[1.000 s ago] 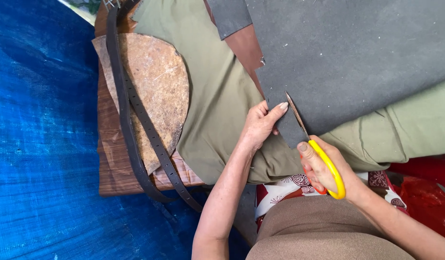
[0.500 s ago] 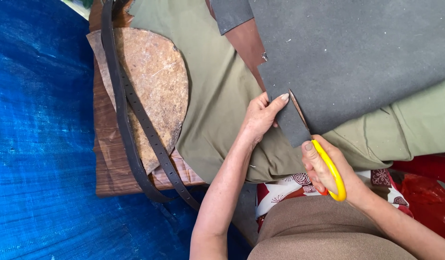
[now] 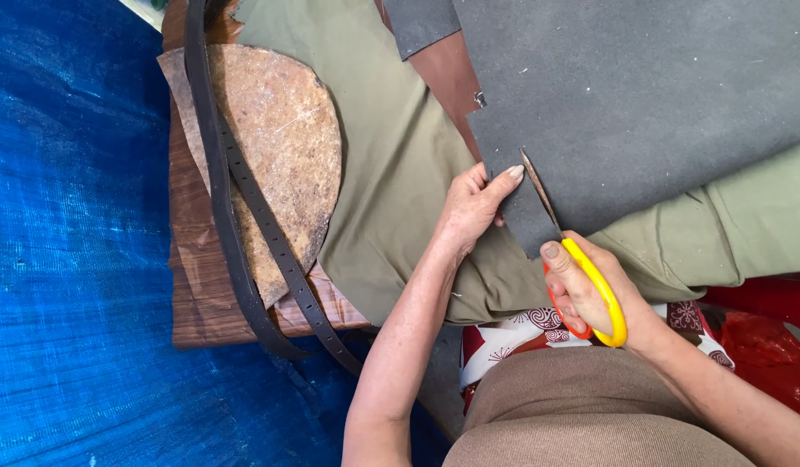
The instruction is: Cutting leather patterns from large sheets using scissors on a workshop table.
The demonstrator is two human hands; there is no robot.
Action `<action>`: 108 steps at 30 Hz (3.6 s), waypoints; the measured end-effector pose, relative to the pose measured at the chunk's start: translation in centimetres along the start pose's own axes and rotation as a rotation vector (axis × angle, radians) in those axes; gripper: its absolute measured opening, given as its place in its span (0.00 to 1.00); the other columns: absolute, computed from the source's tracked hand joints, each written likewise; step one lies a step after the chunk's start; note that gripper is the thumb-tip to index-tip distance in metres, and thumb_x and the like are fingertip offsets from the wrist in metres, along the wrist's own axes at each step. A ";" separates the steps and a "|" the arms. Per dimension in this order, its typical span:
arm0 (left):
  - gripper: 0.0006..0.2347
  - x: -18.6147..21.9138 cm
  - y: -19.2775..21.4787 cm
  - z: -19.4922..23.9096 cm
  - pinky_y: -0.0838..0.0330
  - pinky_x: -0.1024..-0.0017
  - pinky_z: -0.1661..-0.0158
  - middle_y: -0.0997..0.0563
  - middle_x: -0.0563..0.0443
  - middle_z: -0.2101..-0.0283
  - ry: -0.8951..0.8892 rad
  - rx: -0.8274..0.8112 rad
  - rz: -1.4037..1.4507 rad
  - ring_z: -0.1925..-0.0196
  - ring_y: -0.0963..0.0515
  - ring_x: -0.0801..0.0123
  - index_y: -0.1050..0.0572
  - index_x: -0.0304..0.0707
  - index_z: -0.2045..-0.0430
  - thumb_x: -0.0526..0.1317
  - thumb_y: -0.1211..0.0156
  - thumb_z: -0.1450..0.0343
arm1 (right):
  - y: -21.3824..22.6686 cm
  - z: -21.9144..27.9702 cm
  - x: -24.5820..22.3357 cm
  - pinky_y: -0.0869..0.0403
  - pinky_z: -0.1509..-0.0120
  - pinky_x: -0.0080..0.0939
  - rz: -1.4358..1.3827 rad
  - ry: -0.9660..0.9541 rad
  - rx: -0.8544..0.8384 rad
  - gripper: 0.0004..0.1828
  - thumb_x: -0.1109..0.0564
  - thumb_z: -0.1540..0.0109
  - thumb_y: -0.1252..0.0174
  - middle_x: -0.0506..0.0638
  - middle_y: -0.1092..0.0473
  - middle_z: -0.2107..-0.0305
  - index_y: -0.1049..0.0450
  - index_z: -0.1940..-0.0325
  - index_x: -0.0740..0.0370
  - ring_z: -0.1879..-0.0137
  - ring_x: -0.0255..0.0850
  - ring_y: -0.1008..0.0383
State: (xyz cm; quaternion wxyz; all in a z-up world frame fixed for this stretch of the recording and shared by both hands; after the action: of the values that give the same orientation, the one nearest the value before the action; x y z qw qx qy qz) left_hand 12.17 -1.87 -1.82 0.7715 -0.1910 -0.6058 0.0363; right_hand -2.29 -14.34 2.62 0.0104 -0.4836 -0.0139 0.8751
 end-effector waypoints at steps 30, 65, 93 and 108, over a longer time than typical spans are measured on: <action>0.10 0.6 0.1 -0.3 0.27 0.84 0.86 0.19 0.46 0.80 0.056 0.026 0.003 0.83 0.19 0.74 0.24 0.38 0.77 0.41 0.34 0.28 | -0.1 -0.4 -0.6 0.36 0.93 0.40 0.010 -0.023 0.004 0.22 0.42 0.29 0.49 0.54 0.42 0.86 0.32 0.60 0.66 0.93 0.42 0.43; 0.07 -0.4 0.5 -1.6 0.27 0.83 0.85 0.19 0.47 0.79 0.104 0.019 0.093 0.83 0.19 0.75 0.22 0.38 0.74 0.38 0.34 0.27 | -0.2 -2.6 -1.5 0.30 0.89 0.43 0.023 -0.123 -0.043 0.21 0.44 0.30 0.51 0.55 0.41 0.84 0.32 0.53 0.68 0.90 0.44 0.38; 0.05 -1.5 2.3 -3.2 0.20 0.76 0.78 0.17 0.45 0.77 0.091 0.088 0.123 0.77 0.16 0.72 0.21 0.36 0.72 0.36 0.35 0.27 | 0.1 -3.5 -2.0 0.27 0.85 0.43 0.119 -0.181 -0.070 0.24 0.41 0.30 0.52 0.54 0.40 0.84 0.32 0.48 0.66 0.90 0.44 0.37; 0.05 -1.7 2.1 -3.3 0.19 0.76 0.76 0.18 0.46 0.77 0.083 0.045 0.147 0.76 0.16 0.73 0.22 0.37 0.72 0.36 0.35 0.27 | -0.2 -4.6 -3.1 0.27 0.87 0.44 0.088 -0.137 -0.096 0.30 0.36 0.31 0.54 0.54 0.40 0.82 0.34 0.45 0.67 0.89 0.43 0.37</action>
State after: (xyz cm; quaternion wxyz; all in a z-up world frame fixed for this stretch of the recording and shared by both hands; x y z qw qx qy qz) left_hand 15.23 -1.23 -4.72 0.7953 -0.2190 -0.5567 0.0983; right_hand 3.27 -14.15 2.81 -0.0523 -0.4229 -0.0351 0.9040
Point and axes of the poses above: each hand's wrist, its own z-axis away from the middle knuckle, its own y-axis out of the back of the hand, x = y × z, the point moved 10 cm from there along -z, towards the middle knuckle
